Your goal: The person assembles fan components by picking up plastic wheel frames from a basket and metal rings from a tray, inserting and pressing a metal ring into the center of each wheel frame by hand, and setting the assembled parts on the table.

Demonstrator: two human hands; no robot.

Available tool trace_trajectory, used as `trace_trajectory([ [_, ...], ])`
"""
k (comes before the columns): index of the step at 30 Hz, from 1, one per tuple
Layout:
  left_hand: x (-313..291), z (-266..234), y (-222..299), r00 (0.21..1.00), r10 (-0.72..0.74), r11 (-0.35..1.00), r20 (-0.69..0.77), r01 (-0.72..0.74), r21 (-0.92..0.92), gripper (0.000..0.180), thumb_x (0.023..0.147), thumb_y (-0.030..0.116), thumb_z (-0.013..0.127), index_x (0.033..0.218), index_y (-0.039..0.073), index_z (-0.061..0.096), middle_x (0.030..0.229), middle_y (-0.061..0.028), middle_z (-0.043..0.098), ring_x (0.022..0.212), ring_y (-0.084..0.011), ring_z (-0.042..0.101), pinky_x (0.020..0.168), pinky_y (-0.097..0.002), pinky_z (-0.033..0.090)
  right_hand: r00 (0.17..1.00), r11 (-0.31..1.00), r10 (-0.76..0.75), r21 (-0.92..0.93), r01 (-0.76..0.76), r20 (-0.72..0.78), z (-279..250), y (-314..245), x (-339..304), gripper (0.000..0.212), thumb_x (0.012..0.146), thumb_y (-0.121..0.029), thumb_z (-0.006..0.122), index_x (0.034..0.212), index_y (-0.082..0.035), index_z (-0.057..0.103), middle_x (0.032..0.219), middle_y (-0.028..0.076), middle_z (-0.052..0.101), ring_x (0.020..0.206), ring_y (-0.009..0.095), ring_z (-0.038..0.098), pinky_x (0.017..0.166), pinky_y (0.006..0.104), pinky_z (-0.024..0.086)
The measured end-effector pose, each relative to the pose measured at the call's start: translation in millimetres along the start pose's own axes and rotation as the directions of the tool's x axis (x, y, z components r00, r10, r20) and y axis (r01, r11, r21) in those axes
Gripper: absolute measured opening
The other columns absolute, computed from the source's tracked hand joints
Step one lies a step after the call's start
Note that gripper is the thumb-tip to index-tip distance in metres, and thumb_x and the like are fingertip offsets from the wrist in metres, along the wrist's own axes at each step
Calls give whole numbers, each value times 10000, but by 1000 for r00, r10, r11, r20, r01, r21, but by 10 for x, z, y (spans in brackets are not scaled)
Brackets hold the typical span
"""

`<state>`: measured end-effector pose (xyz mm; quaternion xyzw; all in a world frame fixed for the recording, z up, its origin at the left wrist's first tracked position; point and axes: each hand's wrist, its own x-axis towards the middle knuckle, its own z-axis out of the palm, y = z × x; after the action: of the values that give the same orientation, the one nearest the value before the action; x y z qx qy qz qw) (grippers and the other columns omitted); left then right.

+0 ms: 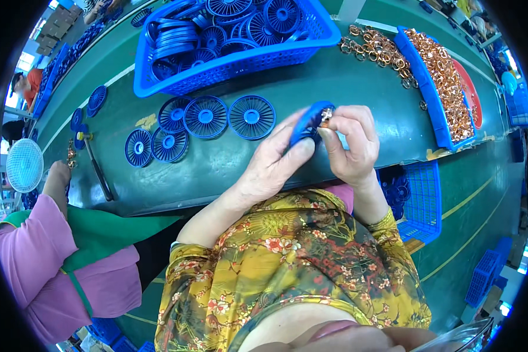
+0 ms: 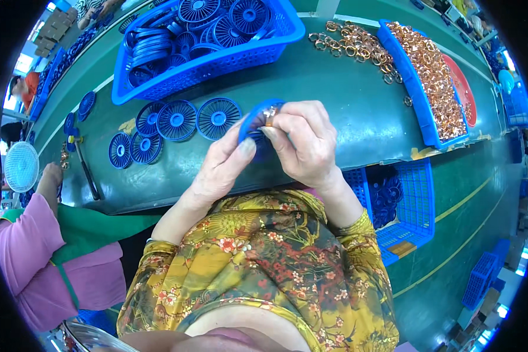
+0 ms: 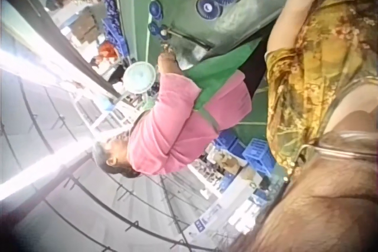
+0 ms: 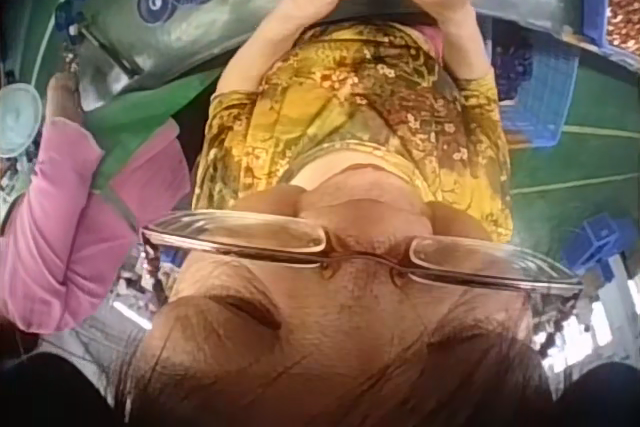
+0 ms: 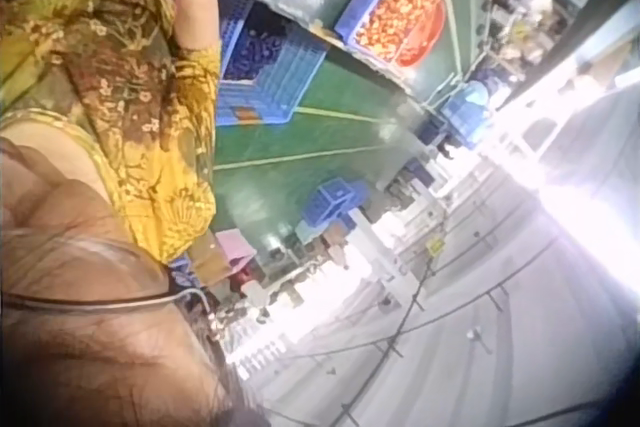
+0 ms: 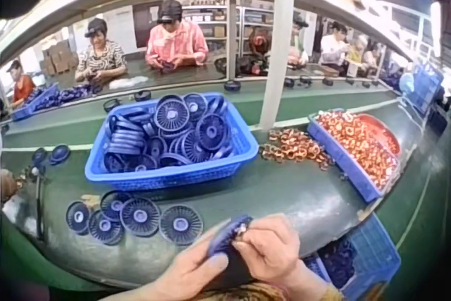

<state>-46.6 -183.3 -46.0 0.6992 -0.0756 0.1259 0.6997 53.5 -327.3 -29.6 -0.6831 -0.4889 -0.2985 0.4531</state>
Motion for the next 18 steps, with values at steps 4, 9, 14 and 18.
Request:
trace_trajectory([
  [4,-28,33,50,973,-195,980,-126,189,-58,373,1013,297,438,1235,13,534,1119,-50,594,1015,-111,541,911,-272,428,1000,1000,-13,2,13,-10,82,-46,-15,173,734,-87,751,835,-62,613,824,73,609,705,249,578,607,339,468],
  [9,-42,-53,24,916,-295,949,-273,248,-192,403,1018,374,370,1177,44,539,974,-24,612,813,-55,556,661,-188,432,1000,999,-19,40,19,-5,55,-106,-39,245,658,-68,794,826,-81,616,788,56,606,679,237,582,595,334,468],
  [14,-48,11,44,928,-207,974,-310,167,-152,368,1017,304,397,1263,37,458,963,-13,564,784,-65,527,700,-201,447,997,998,-67,20,67,25,118,-127,-33,215,662,-71,780,792,-79,610,783,51,606,680,232,586,603,344,467],
  [18,-83,3,18,942,-110,992,-318,121,17,352,972,147,462,1289,18,382,1084,-56,511,928,-97,496,808,-250,442,984,999,25,-45,-18,174,162,-171,13,135,739,-90,714,805,-74,597,787,63,591,705,254,571,633,359,457],
])
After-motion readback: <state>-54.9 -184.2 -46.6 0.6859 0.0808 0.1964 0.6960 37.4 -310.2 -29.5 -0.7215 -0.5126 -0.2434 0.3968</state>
